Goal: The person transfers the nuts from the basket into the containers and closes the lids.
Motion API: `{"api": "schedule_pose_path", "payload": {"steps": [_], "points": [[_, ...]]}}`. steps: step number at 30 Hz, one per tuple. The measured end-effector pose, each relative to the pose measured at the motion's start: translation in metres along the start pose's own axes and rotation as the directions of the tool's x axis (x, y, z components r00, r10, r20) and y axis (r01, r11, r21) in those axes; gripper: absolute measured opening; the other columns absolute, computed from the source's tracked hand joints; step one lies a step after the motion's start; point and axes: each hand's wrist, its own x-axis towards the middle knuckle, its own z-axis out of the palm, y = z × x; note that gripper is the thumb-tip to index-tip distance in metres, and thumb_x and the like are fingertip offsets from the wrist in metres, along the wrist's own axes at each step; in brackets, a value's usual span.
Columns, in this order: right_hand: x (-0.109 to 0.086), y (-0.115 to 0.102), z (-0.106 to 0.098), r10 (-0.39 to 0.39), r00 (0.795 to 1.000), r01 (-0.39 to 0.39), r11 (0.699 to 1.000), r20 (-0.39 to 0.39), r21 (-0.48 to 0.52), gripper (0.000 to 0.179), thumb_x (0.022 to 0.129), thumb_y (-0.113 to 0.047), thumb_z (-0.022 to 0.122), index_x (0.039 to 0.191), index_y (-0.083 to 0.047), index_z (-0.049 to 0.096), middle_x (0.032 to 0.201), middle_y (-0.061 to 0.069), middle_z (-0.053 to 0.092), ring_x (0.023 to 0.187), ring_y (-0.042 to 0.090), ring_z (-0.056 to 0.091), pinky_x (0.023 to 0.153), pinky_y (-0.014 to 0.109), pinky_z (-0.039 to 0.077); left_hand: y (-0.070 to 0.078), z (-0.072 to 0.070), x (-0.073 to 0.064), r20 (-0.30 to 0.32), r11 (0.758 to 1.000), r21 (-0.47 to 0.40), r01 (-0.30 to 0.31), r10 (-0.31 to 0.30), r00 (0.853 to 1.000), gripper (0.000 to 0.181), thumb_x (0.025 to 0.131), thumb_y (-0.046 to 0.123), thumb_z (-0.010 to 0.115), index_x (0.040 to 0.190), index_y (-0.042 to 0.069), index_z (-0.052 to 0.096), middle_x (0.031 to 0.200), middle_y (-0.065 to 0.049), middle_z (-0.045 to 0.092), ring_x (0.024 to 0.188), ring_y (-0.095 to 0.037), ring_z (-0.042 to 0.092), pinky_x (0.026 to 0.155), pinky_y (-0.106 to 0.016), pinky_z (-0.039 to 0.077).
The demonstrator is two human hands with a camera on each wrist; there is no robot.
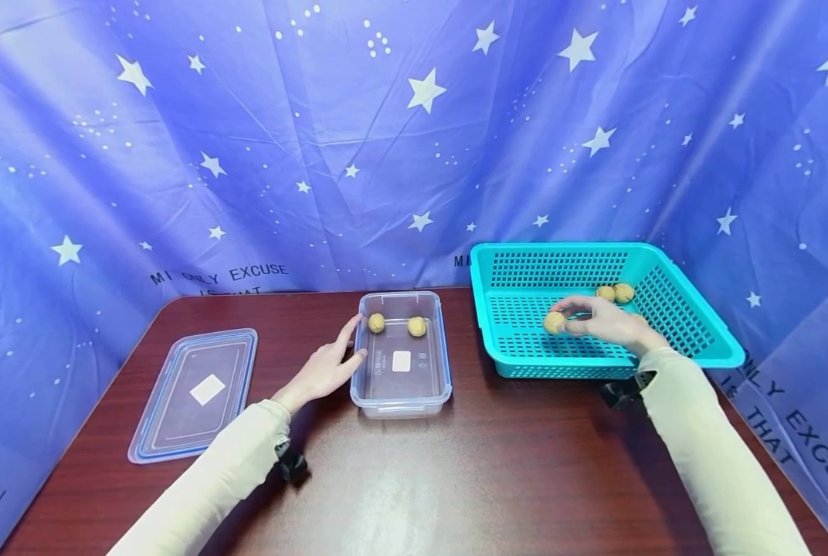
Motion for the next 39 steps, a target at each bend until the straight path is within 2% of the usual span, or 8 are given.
{"api": "schedule_pose_path", "payload": {"steps": [10, 16, 28, 35, 39], "points": [[0.006, -0.019, 0.012, -0.056, 0.998, 0.056, 0.998, -0.014, -0.002, 0.036, 0.098, -0.013, 0.056, 0.132, 0.001, 0.051, 0.121, 0.019, 0.055, 0.105, 0.028, 0.056, 0.086, 0.049, 0.046, 0.002, 0.000, -0.001, 0.009, 1.000, 0.002, 0.018, -0.018, 1.000, 0.068, 0.097, 0.037, 0.050, 0.155, 0.025, 0.018, 0.108, -0.021, 0.064, 0.082, -0.026, 0.061, 0.073, -0.046, 0.048], [0.010, -0.027, 0.018, -0.073, 0.997, 0.074, 0.997, -0.018, 0.034, 0.037, 0.099, -0.013, 0.056, 0.133, 0.000, 0.050, 0.124, 0.020, 0.053, 0.107, 0.032, 0.057, 0.088, 0.052, 0.045, 0.003, -0.001, -0.001, 0.014, 1.000, -0.008, 0.020, -0.020, 1.000, 0.068, 0.097, 0.039, 0.050, 0.156, 0.026, 0.018, 0.112, -0.022, 0.063, 0.082, -0.025, 0.061, 0.074, -0.046, 0.048], [0.019, -0.058, 0.028, -0.073, 0.996, 0.076, 0.994, -0.045, 0.078, 0.036, 0.098, -0.019, 0.059, 0.132, -0.007, 0.053, 0.129, 0.015, 0.052, 0.109, 0.039, 0.057, 0.091, 0.054, 0.042, 0.001, 0.000, 0.000, 0.016, 1.000, -0.007, 0.026, -0.026, 1.000, 0.069, 0.097, 0.039, 0.051, 0.156, 0.027, 0.017, 0.111, -0.021, 0.063, 0.082, -0.025, 0.061, 0.074, -0.045, 0.048], [0.027, -0.073, 0.039, -0.117, 0.992, 0.121, 0.989, -0.049, 0.089, 0.036, 0.096, -0.019, 0.061, 0.130, -0.007, 0.055, 0.128, 0.014, 0.054, 0.106, 0.030, 0.060, 0.089, 0.054, 0.043, 0.001, 0.000, 0.000, 0.028, 0.999, 0.003, 0.032, -0.033, 0.999, 0.069, 0.097, 0.040, 0.050, 0.156, 0.028, 0.015, 0.103, -0.019, 0.064, 0.078, -0.024, 0.059, 0.071, -0.044, 0.047], [0.031, -0.079, 0.045, -0.128, 0.991, 0.131, 0.987, -0.042, 0.098, 0.036, 0.096, -0.018, 0.061, 0.130, -0.007, 0.055, 0.128, 0.014, 0.055, 0.107, 0.028, 0.060, 0.091, 0.056, 0.041, 0.002, 0.000, 0.001, 0.044, 0.999, 0.018, 0.048, -0.049, 0.998, 0.069, 0.097, 0.042, 0.048, 0.156, 0.029, 0.014, 0.109, -0.021, 0.063, 0.082, -0.026, 0.060, 0.072, -0.045, 0.047]]}}
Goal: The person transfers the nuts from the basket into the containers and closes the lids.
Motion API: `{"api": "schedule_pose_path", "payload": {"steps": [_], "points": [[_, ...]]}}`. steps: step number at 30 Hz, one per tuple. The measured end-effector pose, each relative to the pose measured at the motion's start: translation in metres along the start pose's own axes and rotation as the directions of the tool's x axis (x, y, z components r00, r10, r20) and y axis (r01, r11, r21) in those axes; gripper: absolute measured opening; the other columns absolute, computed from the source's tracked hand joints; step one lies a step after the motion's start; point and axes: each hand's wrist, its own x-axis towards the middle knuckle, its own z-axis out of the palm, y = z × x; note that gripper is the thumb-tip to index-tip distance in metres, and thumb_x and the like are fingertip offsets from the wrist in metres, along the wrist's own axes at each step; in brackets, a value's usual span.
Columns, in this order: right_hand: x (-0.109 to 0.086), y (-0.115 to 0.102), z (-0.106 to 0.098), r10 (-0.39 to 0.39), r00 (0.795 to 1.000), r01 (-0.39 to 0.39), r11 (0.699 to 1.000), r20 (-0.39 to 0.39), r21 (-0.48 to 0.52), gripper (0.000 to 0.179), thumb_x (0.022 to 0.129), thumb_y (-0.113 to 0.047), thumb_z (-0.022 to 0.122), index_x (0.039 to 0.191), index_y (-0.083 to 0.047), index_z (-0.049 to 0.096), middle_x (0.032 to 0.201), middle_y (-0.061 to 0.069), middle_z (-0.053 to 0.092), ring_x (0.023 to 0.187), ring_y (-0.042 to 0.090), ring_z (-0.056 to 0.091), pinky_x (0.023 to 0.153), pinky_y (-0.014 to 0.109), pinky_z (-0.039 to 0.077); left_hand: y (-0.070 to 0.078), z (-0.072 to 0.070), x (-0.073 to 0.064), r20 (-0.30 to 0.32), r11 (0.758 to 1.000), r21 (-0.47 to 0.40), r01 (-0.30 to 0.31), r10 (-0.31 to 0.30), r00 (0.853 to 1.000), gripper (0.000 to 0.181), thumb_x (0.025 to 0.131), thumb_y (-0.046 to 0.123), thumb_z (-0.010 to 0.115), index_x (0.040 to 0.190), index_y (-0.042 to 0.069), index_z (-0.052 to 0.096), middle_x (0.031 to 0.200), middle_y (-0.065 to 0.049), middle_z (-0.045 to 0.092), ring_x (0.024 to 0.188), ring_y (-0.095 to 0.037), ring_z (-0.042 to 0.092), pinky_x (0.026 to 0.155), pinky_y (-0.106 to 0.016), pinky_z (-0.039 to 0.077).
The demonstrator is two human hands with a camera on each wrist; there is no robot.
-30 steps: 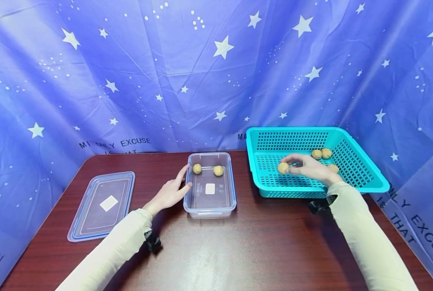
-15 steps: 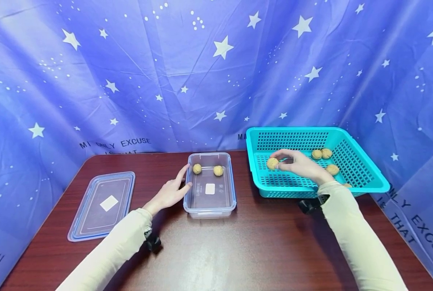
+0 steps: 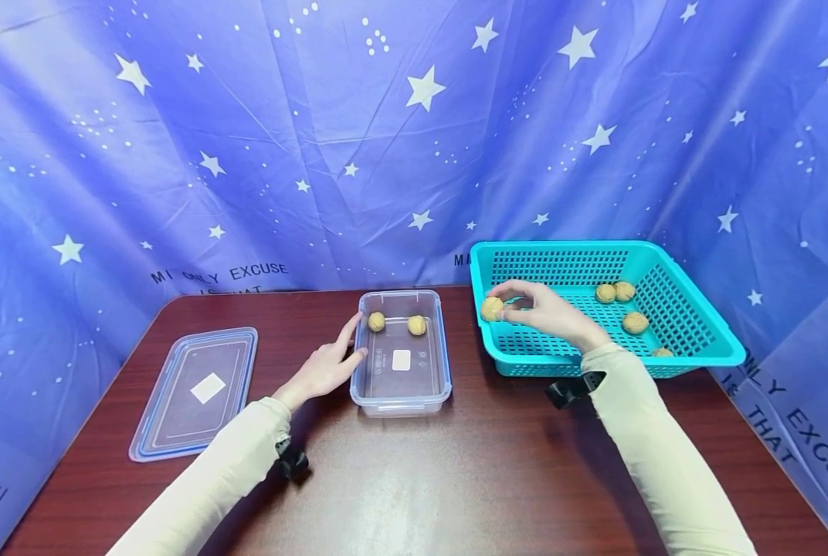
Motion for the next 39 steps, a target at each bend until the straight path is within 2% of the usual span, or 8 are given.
{"api": "schedule_pose_path", "payload": {"steps": [7, 15, 22, 29, 39], "points": [[0.006, -0.008, 0.009, -0.022, 1.000, 0.022, 1.000, -0.003, -0.019, 0.036, 0.096, -0.015, 0.062, 0.130, -0.008, 0.056, 0.125, 0.013, 0.057, 0.107, 0.029, 0.059, 0.088, 0.049, 0.044, 0.003, -0.002, 0.002, 0.022, 0.999, 0.024, 0.037, -0.037, 0.999, 0.069, 0.097, 0.044, 0.046, 0.156, 0.031, 0.012, 0.095, -0.022, 0.063, 0.076, -0.028, 0.059, 0.068, -0.045, 0.047], [0.012, -0.018, 0.025, -0.095, 0.995, 0.095, 0.995, 0.013, -0.036, 0.034, 0.093, -0.012, 0.064, 0.127, -0.006, 0.059, 0.120, 0.012, 0.060, 0.105, 0.028, 0.060, 0.083, 0.039, 0.048, 0.005, -0.004, 0.002, 0.017, 0.998, 0.047, 0.049, -0.050, 0.999, 0.065, 0.100, 0.049, 0.040, 0.156, 0.030, 0.013, 0.111, -0.026, 0.062, 0.088, -0.035, 0.063, 0.072, -0.049, 0.048], [0.020, -0.031, 0.044, -0.161, 0.985, 0.163, 0.986, 0.062, -0.019, 0.032, 0.093, -0.009, 0.065, 0.124, -0.005, 0.061, 0.113, 0.010, 0.063, 0.103, 0.026, 0.060, 0.083, 0.036, 0.049, 0.009, -0.007, 0.001, 0.035, 0.998, 0.035, 0.050, -0.051, 0.998, 0.066, 0.100, 0.045, 0.041, 0.157, 0.029, 0.013, 0.094, -0.021, 0.063, 0.081, -0.030, 0.061, 0.071, -0.048, 0.047], [0.033, -0.039, 0.069, -0.214, 0.968, 0.209, 0.977, 0.135, 0.047, 0.032, 0.092, -0.008, 0.065, 0.123, -0.002, 0.060, 0.110, 0.009, 0.065, 0.101, 0.024, 0.060, 0.090, 0.043, 0.047, 0.010, -0.008, 0.004, 0.036, 0.998, 0.046, 0.052, -0.053, 0.998, 0.065, 0.100, 0.042, 0.042, 0.157, 0.029, 0.012, 0.096, -0.023, 0.063, 0.080, -0.030, 0.060, 0.070, -0.047, 0.047], [0.047, -0.042, 0.108, -0.302, 0.928, 0.297, 0.953, 0.216, 0.059, 0.033, 0.090, -0.005, 0.066, 0.122, 0.001, 0.060, 0.110, 0.008, 0.065, 0.098, 0.022, 0.061, 0.087, 0.039, 0.049, 0.010, -0.006, 0.003, 0.031, 0.997, 0.051, 0.061, -0.062, 0.998, 0.064, 0.101, 0.042, 0.040, 0.157, 0.030, 0.010, 0.113, -0.027, 0.062, 0.093, -0.037, 0.063, 0.075, -0.051, 0.047]]}}
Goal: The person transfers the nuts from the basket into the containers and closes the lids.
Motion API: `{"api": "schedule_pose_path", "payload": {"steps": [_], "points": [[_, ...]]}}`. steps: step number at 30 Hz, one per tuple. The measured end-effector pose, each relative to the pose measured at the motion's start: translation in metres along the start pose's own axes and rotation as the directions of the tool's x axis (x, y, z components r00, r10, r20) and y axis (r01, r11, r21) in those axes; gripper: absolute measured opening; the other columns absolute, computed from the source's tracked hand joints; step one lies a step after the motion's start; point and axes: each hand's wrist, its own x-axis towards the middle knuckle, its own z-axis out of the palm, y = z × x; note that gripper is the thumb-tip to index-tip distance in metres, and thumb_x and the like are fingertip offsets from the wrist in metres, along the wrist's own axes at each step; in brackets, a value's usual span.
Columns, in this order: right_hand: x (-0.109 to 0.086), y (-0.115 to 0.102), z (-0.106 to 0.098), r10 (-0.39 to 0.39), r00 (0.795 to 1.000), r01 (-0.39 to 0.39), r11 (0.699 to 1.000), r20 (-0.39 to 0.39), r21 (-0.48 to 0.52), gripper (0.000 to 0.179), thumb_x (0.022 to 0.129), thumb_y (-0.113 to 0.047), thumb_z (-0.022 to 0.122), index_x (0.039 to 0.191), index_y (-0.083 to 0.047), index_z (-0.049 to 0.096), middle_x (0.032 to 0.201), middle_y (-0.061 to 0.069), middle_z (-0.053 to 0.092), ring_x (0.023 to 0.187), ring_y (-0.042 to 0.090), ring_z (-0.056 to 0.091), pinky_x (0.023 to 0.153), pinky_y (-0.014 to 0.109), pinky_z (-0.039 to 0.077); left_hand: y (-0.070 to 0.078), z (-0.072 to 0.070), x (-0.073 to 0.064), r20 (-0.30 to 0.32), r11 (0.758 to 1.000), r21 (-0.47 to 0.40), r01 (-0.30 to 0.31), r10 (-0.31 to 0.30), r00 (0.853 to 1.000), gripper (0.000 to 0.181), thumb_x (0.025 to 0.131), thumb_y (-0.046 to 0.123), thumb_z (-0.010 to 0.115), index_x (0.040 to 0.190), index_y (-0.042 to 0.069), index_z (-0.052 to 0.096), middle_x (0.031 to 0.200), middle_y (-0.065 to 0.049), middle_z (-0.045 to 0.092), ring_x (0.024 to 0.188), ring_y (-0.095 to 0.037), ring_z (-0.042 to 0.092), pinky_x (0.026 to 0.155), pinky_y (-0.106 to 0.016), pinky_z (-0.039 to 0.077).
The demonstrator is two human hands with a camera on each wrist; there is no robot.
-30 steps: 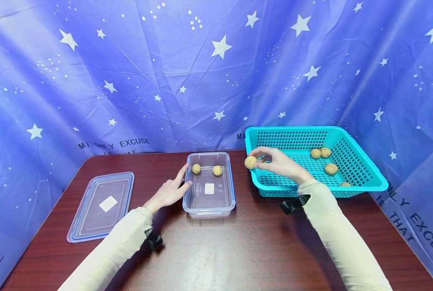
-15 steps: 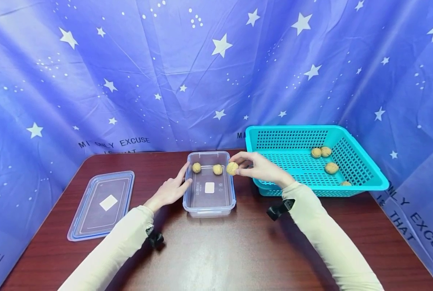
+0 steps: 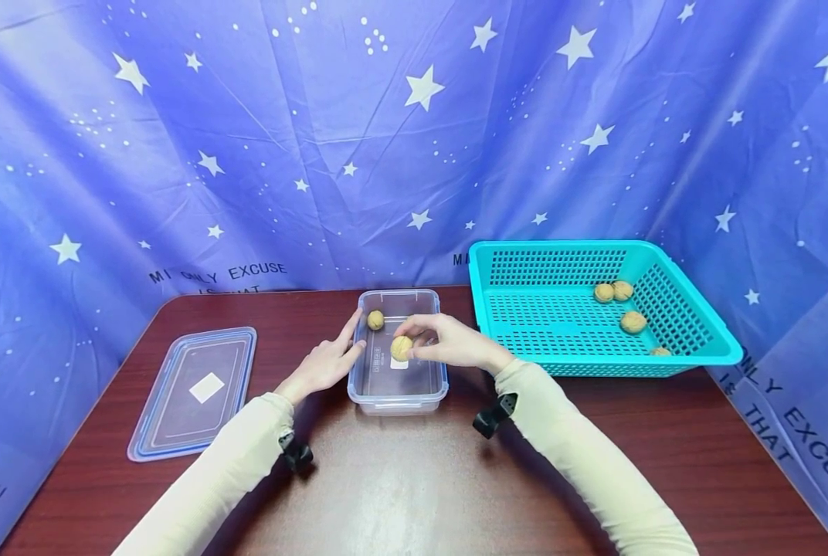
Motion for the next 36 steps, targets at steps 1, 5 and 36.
{"api": "schedule_pose_path", "payload": {"steps": [1, 5, 36], "points": [[0.002, 0.001, 0.003, -0.007, 1.000, 0.007, 1.000, 0.006, 0.000, 0.033, 0.090, -0.005, 0.066, 0.122, 0.002, 0.061, 0.109, 0.007, 0.064, 0.096, 0.021, 0.062, 0.087, 0.038, 0.049, 0.000, 0.000, 0.000, -0.001, 1.000, 0.001, 0.002, -0.002, 1.000, 0.064, 0.101, 0.042, 0.040, 0.157, 0.031, 0.010, 0.114, -0.027, 0.062, 0.094, -0.037, 0.063, 0.076, -0.052, 0.047], [0.007, 0.005, 0.017, -0.020, 0.999, 0.020, 1.000, 0.034, 0.008, 0.031, 0.089, -0.005, 0.065, 0.120, 0.002, 0.061, 0.106, 0.006, 0.064, 0.092, 0.019, 0.063, 0.084, 0.037, 0.050, 0.000, 0.001, 0.000, -0.006, 1.000, 0.001, 0.003, -0.003, 1.000, 0.063, 0.102, 0.042, 0.039, 0.157, 0.031, 0.010, 0.115, -0.027, 0.062, 0.093, -0.036, 0.063, 0.074, -0.051, 0.048], [0.026, 0.012, 0.047, 0.020, 0.985, -0.033, 0.997, 0.169, 0.071, 0.030, 0.092, -0.007, 0.061, 0.117, 0.009, 0.060, 0.100, 0.016, 0.067, 0.088, 0.024, 0.065, 0.074, 0.030, 0.053, -0.003, 0.006, 0.001, -0.031, 0.999, 0.040, -0.016, 0.017, 0.999, 0.061, 0.102, 0.042, 0.035, 0.157, 0.031, 0.010, 0.111, -0.024, 0.064, 0.092, -0.035, 0.064, 0.067, -0.050, 0.048]]}}
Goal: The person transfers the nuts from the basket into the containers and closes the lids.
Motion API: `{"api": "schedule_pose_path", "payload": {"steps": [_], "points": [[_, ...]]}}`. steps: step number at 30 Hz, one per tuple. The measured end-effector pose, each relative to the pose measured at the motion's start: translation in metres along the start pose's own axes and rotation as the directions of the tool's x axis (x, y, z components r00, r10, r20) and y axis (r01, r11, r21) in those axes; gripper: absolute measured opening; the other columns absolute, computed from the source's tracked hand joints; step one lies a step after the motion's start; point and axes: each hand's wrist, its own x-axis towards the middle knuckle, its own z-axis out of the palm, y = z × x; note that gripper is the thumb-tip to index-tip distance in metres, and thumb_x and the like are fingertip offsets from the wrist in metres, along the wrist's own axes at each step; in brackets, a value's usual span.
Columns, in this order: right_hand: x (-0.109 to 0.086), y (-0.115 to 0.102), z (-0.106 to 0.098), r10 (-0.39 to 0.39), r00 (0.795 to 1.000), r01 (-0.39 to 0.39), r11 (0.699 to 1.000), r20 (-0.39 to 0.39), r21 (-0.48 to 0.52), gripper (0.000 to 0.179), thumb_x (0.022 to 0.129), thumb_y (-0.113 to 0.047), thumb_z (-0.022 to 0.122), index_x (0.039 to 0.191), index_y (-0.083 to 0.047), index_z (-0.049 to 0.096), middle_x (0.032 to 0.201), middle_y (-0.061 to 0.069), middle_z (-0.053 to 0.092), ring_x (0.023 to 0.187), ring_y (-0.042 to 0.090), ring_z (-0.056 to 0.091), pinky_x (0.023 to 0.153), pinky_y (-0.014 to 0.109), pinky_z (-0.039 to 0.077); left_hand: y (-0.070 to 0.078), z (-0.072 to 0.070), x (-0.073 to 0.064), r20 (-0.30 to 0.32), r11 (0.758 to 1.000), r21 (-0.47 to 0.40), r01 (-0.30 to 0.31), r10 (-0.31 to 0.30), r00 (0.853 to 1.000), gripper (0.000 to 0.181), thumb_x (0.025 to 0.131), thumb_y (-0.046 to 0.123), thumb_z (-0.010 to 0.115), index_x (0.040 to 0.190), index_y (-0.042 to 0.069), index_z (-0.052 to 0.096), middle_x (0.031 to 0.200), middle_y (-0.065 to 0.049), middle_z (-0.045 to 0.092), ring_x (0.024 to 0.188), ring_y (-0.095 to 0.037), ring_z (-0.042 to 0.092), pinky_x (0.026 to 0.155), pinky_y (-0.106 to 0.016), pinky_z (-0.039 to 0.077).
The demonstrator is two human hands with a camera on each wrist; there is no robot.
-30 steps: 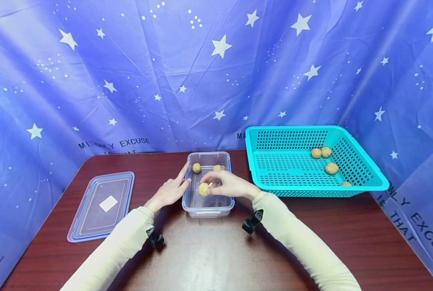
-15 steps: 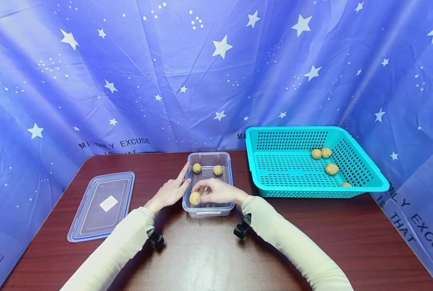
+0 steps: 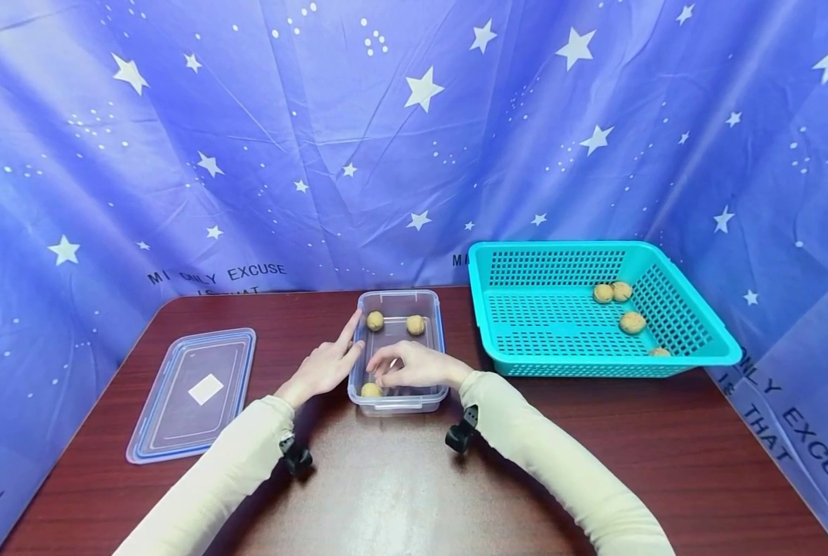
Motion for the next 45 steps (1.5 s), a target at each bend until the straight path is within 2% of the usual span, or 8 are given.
{"api": "schedule_pose_path", "payload": {"steps": [7, 14, 19, 23, 27, 30, 34, 45], "points": [[-0.019, -0.007, -0.012, 0.009, 0.999, -0.010, 0.999, -0.045, -0.038, 0.031, 0.093, -0.005, 0.059, 0.120, 0.009, 0.060, 0.106, 0.023, 0.064, 0.094, 0.020, 0.062, 0.081, 0.029, 0.051, 0.003, -0.001, -0.001, 0.008, 1.000, 0.008, 0.008, -0.008, 1.000, 0.062, 0.102, 0.043, 0.035, 0.157, 0.031, 0.009, 0.116, -0.025, 0.062, 0.097, -0.035, 0.063, 0.072, -0.052, 0.048], [-0.040, -0.011, -0.026, 0.028, 0.994, -0.034, 0.998, -0.103, -0.058, 0.029, 0.093, -0.007, 0.060, 0.118, 0.006, 0.061, 0.105, 0.017, 0.066, 0.094, 0.017, 0.063, 0.083, 0.030, 0.051, 0.003, -0.002, -0.002, 0.009, 1.000, -0.008, 0.011, -0.011, 1.000, 0.062, 0.102, 0.044, 0.035, 0.157, 0.031, 0.008, 0.120, -0.026, 0.061, 0.100, -0.037, 0.062, 0.076, -0.053, 0.047], [-0.055, -0.023, -0.039, 0.013, 0.992, -0.027, 0.994, -0.126, -0.107, 0.026, 0.094, -0.007, 0.060, 0.118, 0.001, 0.064, 0.106, 0.010, 0.067, 0.097, 0.023, 0.064, 0.085, 0.033, 0.051, -0.002, -0.004, -0.004, 0.011, 0.999, -0.019, 0.031, -0.030, 0.999, 0.063, 0.102, 0.043, 0.036, 0.157, 0.031, 0.007, 0.121, -0.025, 0.060, 0.100, -0.036, 0.062, 0.073, -0.051, 0.048], [-0.072, -0.029, -0.050, 0.043, 0.985, -0.065, 0.990, -0.166, -0.128, 0.028, 0.095, -0.010, 0.060, 0.120, 0.002, 0.063, 0.110, 0.014, 0.067, 0.099, 0.027, 0.064, 0.083, 0.033, 0.051, -0.004, -0.004, -0.004, 0.018, 0.999, -0.018, 0.029, -0.028, 0.999, 0.063, 0.102, 0.043, 0.037, 0.157, 0.031, 0.007, 0.121, -0.025, 0.060, 0.100, -0.035, 0.062, 0.072, -0.051, 0.048], [-0.092, -0.033, -0.062, 0.081, 0.971, -0.115, 0.983, -0.226, -0.144, 0.027, 0.096, -0.010, 0.060, 0.120, 0.001, 0.063, 0.109, 0.010, 0.067, 0.098, 0.028, 0.064, 0.080, 0.033, 0.053, -0.001, -0.003, -0.004, 0.018, 1.000, -0.021, 0.017, -0.017, 1.000, 0.064, 0.102, 0.044, 0.036, 0.157, 0.031, 0.007, 0.121, -0.025, 0.060, 0.101, -0.035, 0.062, 0.073, -0.051, 0.048], [-0.106, -0.036, -0.074, 0.081, 0.954, -0.148, 0.965, -0.287, -0.218, 0.023, 0.096, -0.011, 0.061, 0.118, -0.007, 0.066, 0.108, 0.002, 0.067, 0.098, 0.022, 0.063, 0.079, 0.034, 0.052, 0.003, -0.003, -0.002, 0.018, 1.000, -0.021, 0.016, -0.015, 1.000, 0.064, 0.101, 0.044, 0.037, 0.157, 0.032, 0.007, 0.120, -0.024, 0.060, 0.100, -0.034, 0.062, 0.073, -0.051, 0.048], [-0.123, -0.042, -0.092, 0.085, 0.929, -0.202, 0.932, -0.361, -0.300, 0.021, 0.096, -0.012, 0.060, 0.116, -0.012, 0.067, 0.109, 0.002, 0.065, 0.097, 0.017, 0.060, 0.075, 0.035, 0.050, 0.004, -0.003, 0.000, 0.020, 1.000, -0.018, 0.012, -0.012, 1.000, 0.064, 0.101, 0.045, 0.037, 0.157, 0.033, 0.007, 0.119, -0.023, 0.061, 0.099, -0.032, 0.062, 0.073, -0.051, 0.048], [-0.150, -0.048, -0.122, 0.135, 0.890, -0.264, 0.931, -0.436, -0.251, 0.020, 0.098, -0.011, 0.058, 0.116, -0.008, 0.065, 0.114, 0.009, 0.063, 0.100, 0.017, 0.061, 0.079, 0.026, 0.051, 0.000, -0.002, -0.001, 0.013, 1.000, -0.019, 0.023, -0.022, 1.000, 0.064, 0.101, 0.045, 0.037, 0.156, 0.034, 0.007, 0.118, -0.023, 0.061, 0.097, -0.033, 0.062, 0.072, -0.051, 0.048]]}}
